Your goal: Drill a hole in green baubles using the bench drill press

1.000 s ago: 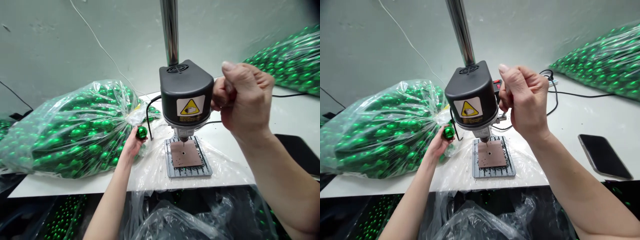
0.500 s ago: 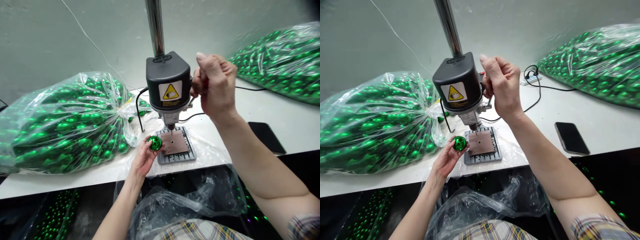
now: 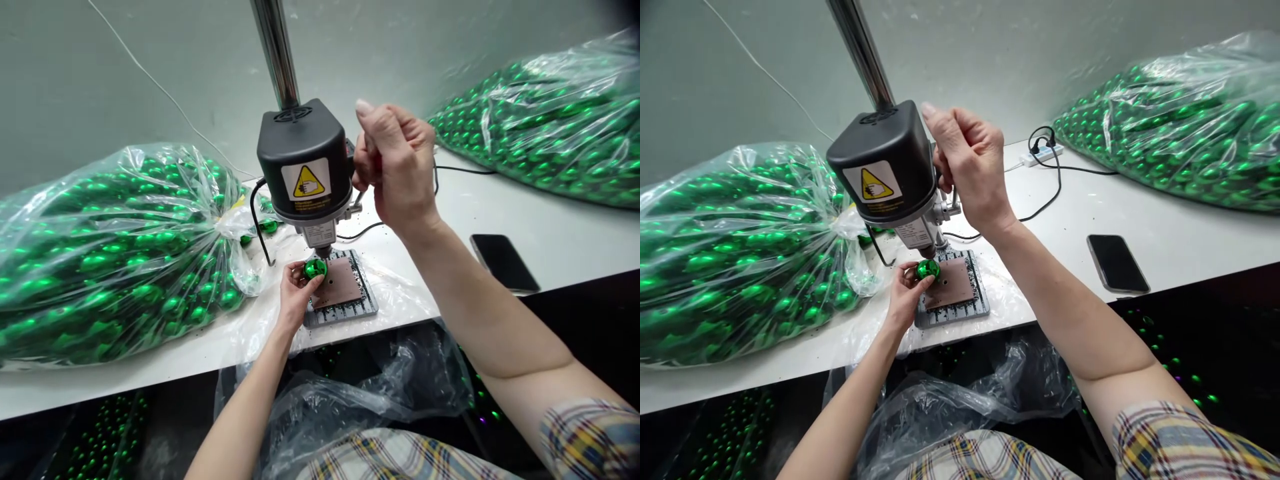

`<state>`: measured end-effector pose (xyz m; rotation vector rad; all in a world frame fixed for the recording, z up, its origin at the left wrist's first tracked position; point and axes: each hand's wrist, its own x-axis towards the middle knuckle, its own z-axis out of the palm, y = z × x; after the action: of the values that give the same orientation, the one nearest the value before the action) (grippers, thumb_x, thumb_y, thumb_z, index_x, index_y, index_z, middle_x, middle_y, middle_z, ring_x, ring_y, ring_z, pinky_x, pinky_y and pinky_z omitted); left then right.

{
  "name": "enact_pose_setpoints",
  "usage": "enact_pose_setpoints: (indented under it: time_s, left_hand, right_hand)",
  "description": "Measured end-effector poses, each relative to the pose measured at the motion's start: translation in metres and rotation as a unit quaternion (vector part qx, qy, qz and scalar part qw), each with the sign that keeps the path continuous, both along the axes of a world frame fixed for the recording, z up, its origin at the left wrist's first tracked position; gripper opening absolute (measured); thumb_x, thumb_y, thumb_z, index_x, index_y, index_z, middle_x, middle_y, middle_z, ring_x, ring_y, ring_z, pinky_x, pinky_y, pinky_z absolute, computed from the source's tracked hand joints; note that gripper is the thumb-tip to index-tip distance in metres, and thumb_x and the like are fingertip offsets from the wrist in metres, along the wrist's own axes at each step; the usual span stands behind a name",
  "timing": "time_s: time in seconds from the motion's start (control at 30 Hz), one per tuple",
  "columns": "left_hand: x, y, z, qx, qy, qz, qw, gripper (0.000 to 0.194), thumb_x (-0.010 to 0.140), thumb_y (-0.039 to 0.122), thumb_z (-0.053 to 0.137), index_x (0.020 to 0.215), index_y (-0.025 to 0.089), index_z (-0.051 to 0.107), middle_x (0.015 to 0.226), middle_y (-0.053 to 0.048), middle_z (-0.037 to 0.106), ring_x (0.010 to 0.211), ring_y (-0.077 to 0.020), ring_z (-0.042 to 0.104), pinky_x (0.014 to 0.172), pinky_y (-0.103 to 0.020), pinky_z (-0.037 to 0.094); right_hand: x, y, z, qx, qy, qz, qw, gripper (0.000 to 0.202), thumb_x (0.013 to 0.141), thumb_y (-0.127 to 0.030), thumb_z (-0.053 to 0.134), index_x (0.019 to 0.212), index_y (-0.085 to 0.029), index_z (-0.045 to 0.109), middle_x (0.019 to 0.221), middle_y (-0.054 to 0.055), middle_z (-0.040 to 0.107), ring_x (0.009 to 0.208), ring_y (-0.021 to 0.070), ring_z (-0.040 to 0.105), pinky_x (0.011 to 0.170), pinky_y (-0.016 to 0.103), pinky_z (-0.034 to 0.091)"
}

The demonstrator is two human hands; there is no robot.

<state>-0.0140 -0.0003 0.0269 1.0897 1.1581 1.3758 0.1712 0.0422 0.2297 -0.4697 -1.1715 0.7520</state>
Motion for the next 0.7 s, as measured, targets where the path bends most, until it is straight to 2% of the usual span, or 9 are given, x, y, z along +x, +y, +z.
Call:
enact_pose_setpoints:
  time_s: [0.2,0.37,0.5,0.6,0.7]
  left_hand:
    - [0.003,0.005,-0.006,0.003,0.055,-0.018,0.998,0.062,0.061,0.034,0.092,0.111,0.019,0.058,0.106,-0.006,0.072,0.087,-0.0172,0.067,0.077,-0.03,0.053]
    - [0.006,0.005,-0.007,0.036,0.12,-0.027,0.992,0.058,0.063,0.03,0.09,0.113,0.019,0.062,0.109,-0.008,0.072,0.096,-0.0213,0.068,0.087,-0.035,0.053]
    - [0.01,0.0,-0.009,0.062,0.19,-0.054,0.978,0.058,0.065,0.029,0.09,0.117,0.02,0.066,0.111,-0.009,0.072,0.102,-0.0245,0.067,0.092,-0.039,0.053]
    - [0.013,-0.004,-0.013,0.093,0.204,-0.054,0.973,0.057,0.068,0.028,0.088,0.12,0.021,0.066,0.114,-0.009,0.071,0.105,-0.0251,0.066,0.096,-0.041,0.053]
    - [0.015,-0.006,-0.016,0.109,0.203,-0.046,0.972,0.054,0.072,0.028,0.086,0.121,0.022,0.065,0.119,-0.009,0.069,0.111,-0.0252,0.065,0.1,-0.041,0.051]
  right_hand:
    - [0.0,0.004,-0.001,0.02,0.008,0.01,1.0,0.059,0.082,-0.058,0.075,0.057,-0.023,0.034,0.043,-0.008,0.035,0.035,0.0043,0.027,0.033,0.025,0.024]
    - [0.001,0.003,0.0,0.015,0.012,0.019,1.0,0.059,0.08,-0.054,0.079,0.055,-0.024,0.034,0.042,-0.007,0.036,0.036,0.0064,0.029,0.034,0.027,0.025]
    - [0.001,0.002,0.0,-0.002,-0.006,-0.005,1.0,0.062,0.082,-0.063,0.073,0.057,-0.024,0.033,0.043,-0.007,0.035,0.038,0.0062,0.029,0.036,0.026,0.026]
    - [0.0,0.0,0.0,-0.006,-0.006,-0.016,1.0,0.062,0.083,-0.066,0.07,0.058,-0.024,0.032,0.043,-0.008,0.034,0.038,0.0056,0.028,0.036,0.026,0.026]
    - [0.0,-0.002,0.001,-0.009,0.001,-0.004,1.0,0.06,0.083,-0.062,0.073,0.058,-0.024,0.034,0.044,-0.008,0.035,0.038,0.0057,0.03,0.036,0.026,0.027]
